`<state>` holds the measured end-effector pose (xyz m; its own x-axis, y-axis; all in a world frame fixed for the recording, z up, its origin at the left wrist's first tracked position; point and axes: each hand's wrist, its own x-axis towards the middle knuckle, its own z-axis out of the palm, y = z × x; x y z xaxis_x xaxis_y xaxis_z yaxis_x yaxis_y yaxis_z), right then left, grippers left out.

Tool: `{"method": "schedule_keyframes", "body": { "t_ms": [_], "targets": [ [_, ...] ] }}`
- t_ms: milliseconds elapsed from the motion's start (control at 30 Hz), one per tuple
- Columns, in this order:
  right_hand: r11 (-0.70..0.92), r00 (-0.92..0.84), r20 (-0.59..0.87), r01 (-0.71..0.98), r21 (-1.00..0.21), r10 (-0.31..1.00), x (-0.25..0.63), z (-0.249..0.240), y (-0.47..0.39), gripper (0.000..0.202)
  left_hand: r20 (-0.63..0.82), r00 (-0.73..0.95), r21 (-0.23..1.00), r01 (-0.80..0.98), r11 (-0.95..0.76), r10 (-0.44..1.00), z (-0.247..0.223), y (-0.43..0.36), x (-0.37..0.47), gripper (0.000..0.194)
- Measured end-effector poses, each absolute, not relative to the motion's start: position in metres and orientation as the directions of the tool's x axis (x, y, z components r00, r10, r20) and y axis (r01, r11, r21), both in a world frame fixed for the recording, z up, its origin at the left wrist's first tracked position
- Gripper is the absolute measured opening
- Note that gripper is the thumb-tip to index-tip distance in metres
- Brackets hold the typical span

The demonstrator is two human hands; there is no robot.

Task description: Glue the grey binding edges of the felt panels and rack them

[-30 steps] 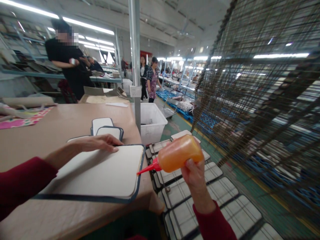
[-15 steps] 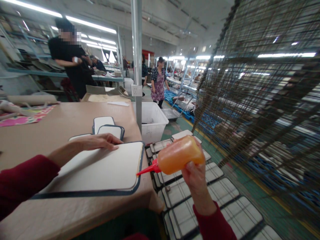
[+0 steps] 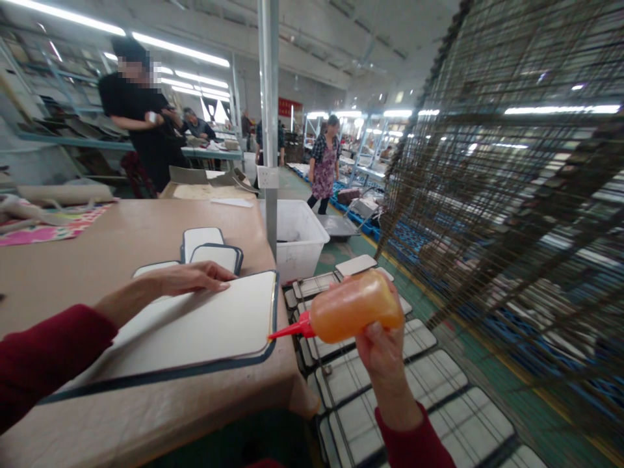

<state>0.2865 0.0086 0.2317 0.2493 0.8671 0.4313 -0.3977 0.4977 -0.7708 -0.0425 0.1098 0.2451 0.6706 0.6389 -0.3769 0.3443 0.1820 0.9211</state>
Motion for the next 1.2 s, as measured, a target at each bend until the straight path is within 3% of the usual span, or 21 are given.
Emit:
{"method": "schedule_keyframes", "body": {
  "t_ms": [733,833,1200],
  "targets": [
    [0.688,0.479,0.517,-0.312,-0.656,0.710,0.276,0.212,0.010,0.047,-0.347,0.570,0.932,0.122,0.341,0.745,0.203,0.105,-0.043,0.036],
    [0.699,0.506,0.507,-0.324,-0.638,0.698,0.274,0.212,0.015,0.051,-0.337,0.546,0.931,0.074,0.357,0.767,0.200,0.100,-0.038,0.036],
    [0.714,0.578,0.490,-0.251,-0.654,0.652,0.274,0.204,0.032,0.042,-0.326,0.459,0.918,-0.053,0.392,0.826,0.181,0.092,-0.037,0.038]
  ]
}}
